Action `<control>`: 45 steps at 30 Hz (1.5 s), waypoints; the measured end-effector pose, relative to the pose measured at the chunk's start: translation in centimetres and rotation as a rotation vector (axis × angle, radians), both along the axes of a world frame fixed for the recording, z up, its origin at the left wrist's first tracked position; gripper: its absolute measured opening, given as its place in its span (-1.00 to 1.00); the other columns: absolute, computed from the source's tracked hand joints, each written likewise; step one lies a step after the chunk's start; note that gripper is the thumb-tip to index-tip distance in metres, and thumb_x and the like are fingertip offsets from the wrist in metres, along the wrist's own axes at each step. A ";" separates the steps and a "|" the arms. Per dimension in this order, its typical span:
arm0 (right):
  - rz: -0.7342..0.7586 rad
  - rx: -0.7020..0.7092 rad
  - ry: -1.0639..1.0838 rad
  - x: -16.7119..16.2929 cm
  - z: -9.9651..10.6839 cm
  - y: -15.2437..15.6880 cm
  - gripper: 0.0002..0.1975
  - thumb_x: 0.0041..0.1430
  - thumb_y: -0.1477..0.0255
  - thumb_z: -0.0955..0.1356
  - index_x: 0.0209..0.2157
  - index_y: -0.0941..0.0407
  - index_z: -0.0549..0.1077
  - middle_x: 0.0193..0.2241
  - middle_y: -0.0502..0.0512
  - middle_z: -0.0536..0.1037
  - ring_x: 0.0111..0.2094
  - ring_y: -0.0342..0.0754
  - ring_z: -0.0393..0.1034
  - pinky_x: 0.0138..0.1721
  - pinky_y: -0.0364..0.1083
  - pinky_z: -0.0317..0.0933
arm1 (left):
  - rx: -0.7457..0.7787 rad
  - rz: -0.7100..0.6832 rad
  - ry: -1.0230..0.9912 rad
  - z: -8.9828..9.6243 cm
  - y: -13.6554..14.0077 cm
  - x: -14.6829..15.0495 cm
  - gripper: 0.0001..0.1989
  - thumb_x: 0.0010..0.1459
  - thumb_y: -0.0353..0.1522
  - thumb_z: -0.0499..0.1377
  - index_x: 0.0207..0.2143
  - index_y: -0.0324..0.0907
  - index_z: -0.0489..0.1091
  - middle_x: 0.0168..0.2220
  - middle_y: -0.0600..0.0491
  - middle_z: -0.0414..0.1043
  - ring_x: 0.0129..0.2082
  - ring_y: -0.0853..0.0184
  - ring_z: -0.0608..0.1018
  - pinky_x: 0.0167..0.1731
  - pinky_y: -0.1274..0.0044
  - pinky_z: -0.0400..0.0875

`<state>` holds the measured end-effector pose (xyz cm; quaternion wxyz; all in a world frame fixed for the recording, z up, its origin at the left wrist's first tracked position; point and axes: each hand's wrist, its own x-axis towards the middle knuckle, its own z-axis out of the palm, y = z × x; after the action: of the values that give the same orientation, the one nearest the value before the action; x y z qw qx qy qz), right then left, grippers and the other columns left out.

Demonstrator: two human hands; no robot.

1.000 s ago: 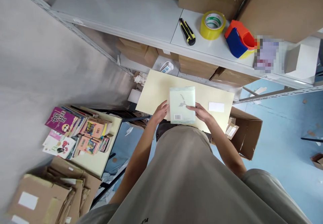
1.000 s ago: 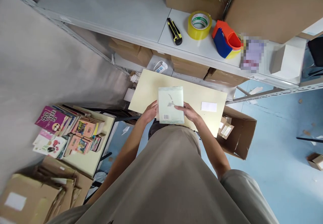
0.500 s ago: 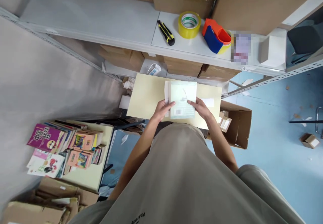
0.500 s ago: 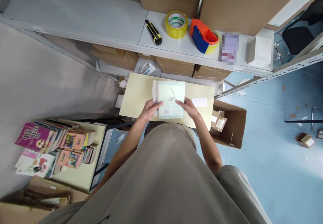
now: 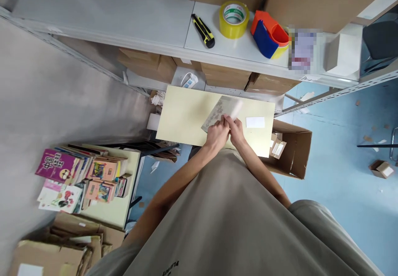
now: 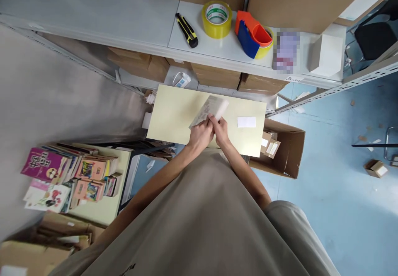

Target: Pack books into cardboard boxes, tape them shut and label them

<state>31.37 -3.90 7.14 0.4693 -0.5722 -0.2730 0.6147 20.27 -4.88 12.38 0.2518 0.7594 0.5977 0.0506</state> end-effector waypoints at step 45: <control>0.369 0.050 -0.319 -5.2 -0.9 0.4 -0.42 0.22 -0.26 0.58 -0.17 -0.03 0.67 -0.27 0.10 0.74 -0.12 0.24 0.67 0.10 0.22 0.58 | -0.293 0.487 -0.734 -5.7 1.0 -9.9 -0.41 0.03 -0.30 0.62 0.15 -0.01 0.73 -0.03 -0.10 0.81 0.12 -0.18 0.77 0.05 0.29 0.62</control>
<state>26.15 -3.47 6.19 0.3139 -0.5907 -0.4586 0.5851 10.38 -3.89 6.66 0.5320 0.4853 0.6310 0.2886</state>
